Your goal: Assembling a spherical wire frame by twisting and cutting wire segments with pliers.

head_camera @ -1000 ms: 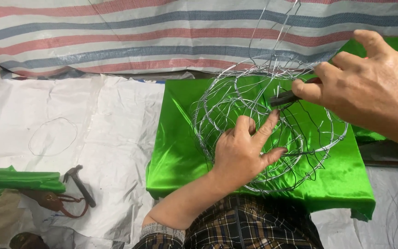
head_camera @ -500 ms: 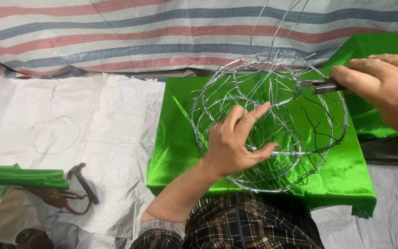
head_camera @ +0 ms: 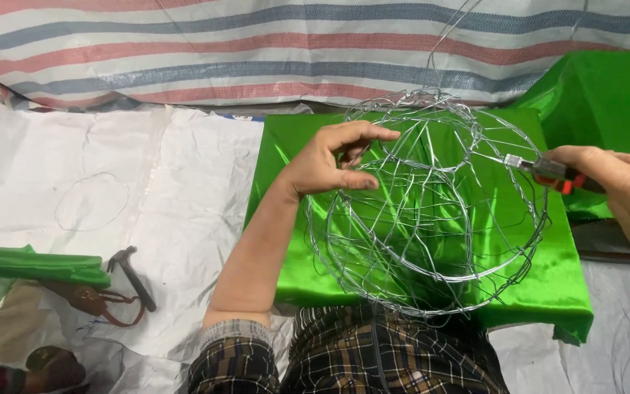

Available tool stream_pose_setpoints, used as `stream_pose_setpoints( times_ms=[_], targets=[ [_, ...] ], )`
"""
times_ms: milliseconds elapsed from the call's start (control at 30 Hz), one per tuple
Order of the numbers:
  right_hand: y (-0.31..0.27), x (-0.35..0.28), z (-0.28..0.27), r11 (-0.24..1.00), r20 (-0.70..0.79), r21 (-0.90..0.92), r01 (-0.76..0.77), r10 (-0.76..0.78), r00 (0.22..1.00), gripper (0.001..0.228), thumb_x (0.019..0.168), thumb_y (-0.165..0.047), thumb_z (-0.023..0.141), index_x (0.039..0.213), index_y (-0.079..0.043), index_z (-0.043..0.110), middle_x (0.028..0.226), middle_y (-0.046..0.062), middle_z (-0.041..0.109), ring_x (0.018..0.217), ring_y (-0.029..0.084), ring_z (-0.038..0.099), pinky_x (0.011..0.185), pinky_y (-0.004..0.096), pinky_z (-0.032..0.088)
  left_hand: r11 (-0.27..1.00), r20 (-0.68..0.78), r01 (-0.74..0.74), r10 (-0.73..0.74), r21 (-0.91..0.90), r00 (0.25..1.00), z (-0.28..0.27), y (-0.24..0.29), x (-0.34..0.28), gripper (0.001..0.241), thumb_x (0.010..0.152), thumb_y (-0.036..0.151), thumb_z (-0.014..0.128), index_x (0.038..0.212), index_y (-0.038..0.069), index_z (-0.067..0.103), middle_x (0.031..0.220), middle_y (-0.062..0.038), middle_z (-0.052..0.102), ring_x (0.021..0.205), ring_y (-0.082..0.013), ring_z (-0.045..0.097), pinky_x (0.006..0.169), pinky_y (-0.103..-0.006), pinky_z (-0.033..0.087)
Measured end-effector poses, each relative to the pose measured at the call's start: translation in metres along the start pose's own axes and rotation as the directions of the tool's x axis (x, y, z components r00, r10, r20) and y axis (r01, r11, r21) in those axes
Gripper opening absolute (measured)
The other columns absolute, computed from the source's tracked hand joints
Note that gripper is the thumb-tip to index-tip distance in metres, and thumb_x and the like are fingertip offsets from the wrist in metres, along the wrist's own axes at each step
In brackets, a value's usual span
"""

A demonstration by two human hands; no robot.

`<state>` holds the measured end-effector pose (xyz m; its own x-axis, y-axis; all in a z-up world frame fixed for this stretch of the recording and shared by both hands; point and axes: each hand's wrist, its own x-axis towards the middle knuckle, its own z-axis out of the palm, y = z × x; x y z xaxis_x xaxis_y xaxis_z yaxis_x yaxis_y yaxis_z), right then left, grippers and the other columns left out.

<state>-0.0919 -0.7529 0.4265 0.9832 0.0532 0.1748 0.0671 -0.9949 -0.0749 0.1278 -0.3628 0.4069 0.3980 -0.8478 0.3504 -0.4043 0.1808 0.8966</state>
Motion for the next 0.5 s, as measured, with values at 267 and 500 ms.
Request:
stream_pose_setpoints(
  times_ms=[267, 500],
  targets=[
    [-0.023, -0.005, -0.001, 0.960, 0.099, -0.265, -0.088, 0.118, 0.988, 0.077, 0.085, 0.006, 0.058, 0.153, -0.030, 0.050, 0.103, 0.004, 0.078, 0.055, 0.023, 0.066, 0.049, 0.034, 0.053, 0.921, -0.060, 0.215, -0.207, 0.326, 0.977, 0.023, 0.040, 0.020, 0.062, 0.089, 0.056, 0.061, 0.135, 0.015, 0.061, 0.119, -0.006, 0.050, 0.113, -0.0219, 0.053, 0.098, -0.0412, 0.047],
    [-0.070, -0.004, -0.021, 0.920, 0.227, 0.068, -0.385, 0.362, 0.904, 0.065, 0.089, 0.001, 0.055, 0.151, -0.017, 0.052, 0.129, 0.016, 0.069, 0.118, 0.035, 0.065, 0.087, 0.047, 0.053, 0.904, 0.013, 0.392, -0.399, 0.169, 0.917, 0.026, 0.047, 0.031, 0.028, 0.083, 0.022, 0.078, 0.109, 0.023, 0.068, 0.144, -0.016, 0.047, 0.141, -0.0373, 0.040, 0.116, -0.0664, 0.023]
  ],
)
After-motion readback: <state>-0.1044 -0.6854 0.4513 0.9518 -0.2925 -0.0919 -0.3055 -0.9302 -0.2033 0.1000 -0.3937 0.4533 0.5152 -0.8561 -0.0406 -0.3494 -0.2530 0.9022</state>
